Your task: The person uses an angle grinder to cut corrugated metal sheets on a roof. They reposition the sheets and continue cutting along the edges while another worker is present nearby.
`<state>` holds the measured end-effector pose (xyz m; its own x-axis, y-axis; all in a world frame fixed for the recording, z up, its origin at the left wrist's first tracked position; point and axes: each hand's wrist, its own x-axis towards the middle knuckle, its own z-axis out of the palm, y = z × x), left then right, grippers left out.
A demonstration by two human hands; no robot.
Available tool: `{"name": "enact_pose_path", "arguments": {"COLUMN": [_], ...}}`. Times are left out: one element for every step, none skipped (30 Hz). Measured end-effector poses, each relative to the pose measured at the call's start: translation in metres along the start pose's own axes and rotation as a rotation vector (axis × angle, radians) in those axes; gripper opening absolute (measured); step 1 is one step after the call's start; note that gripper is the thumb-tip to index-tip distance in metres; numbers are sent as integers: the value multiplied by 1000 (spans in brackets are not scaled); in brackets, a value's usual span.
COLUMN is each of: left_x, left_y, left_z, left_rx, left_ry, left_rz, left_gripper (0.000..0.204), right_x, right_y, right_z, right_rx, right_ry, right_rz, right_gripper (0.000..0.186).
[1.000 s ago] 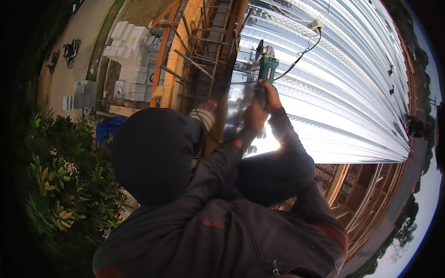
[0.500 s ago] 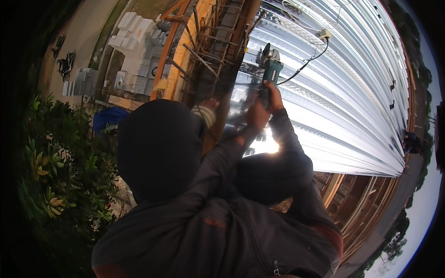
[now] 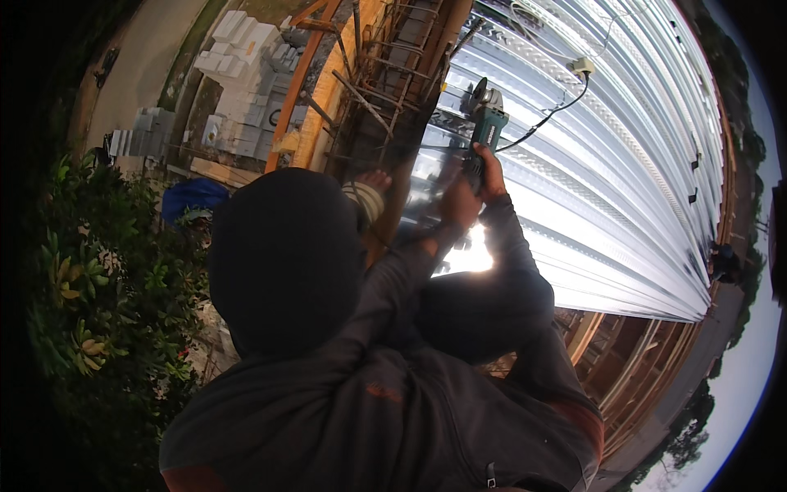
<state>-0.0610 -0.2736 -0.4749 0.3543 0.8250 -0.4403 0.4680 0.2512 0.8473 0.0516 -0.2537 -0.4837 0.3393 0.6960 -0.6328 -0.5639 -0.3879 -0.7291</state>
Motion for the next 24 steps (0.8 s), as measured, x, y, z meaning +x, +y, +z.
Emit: {"name": "enact_pose_path", "arguments": {"left_x": [1, 3, 5, 5, 6, 6, 5, 5, 4, 4, 4, 4, 4, 3, 3, 2, 2, 3, 3, 3, 2, 2, 3, 3], "left_y": [-3, -6, -10, -11, -13, -14, -13, -12, -11, -11, -11, -12, -11, -10, -9, -8, -7, -6, -5, -5, -5, -6, -6, -7], "left_z": [3, 5, 6, 7, 8, 9, 9, 9, 9, 8, 7, 5, 4, 4, 4, 3, 3, 2, 2, 1, 1, 1, 1, 2], "left_rx": [-9, 5, 21, 37, 32, 28, 23, 21, 19, 19, 27, 34, 39, 39, 40, 40, 48, 55, 63, 54, 46, 37, 29, 21], "left_ry": [13, 23, 33, 40, 35, 30, 23, 25, 27, 32, 26, 20, 12, 13, 15, 16, 4, -8, -18, -11, -3, 6, 7, 7], "left_rz": [-2, 31, 63, 96, 93, 90, 88, 93, 98, 98, 96, 94, 95, 91, 87, 84, 67, 49, 31, 33, 36, 38, 43, 47], "left_gripper": [50, 59, 68, 77, 79, 81, 83, 85, 86, 87, 86, 85, 84, 80, 77, 73, 70, 66, 63, 61, 59, 57, 56, 56], "right_x": [1, 1, 2, 3, 4, 4, 8, 11, 14, 13, 12, 10, 11, 13, 14, 15, 16, 17, 17, 17, 17, 18, 18, 18], "right_y": [0, 0, 0, 0, 1, 2, 4, 5, 7, 7, 7, 7, 8, 9, 9, 9, 9, 10, 10, 11, 12, 12, 11, 11], "right_z": [1, 1, 2, 1, 0, -1, -6, -11, -16, -13, -10, -8, -8, -9, -9, -11, -13, -14, -14, -15, -15, -15, -15, -16], "right_rx": [0, -1, -1, -2, -3, -5, -5, -6, -7, 5, 16, 27, 11, -4, -19, -27, -34, -42, -45, -48, -52, -55, -58, -61], "right_ry": [4, 7, 10, 9, 7, 5, 0, -4, -8, -12, -16, -20, -7, 5, 18, 19, 21, 22, 29, 36, 44, 34, 24, 14], "right_rz": [2, 5, 8, 13, 18, 24, 20, 16, 12, 10, 8, 6, 2, -2, -5, -6, -7, -8, -6, -4, -2, -3, -5, -6], "right_gripper": [34, 34, 34, 34, 34, 34, 39, 44, 49, 49, 49, 49, 48, 48, 47, 47, 46, 46, 45, 45, 45, 45, 45, 45]}}
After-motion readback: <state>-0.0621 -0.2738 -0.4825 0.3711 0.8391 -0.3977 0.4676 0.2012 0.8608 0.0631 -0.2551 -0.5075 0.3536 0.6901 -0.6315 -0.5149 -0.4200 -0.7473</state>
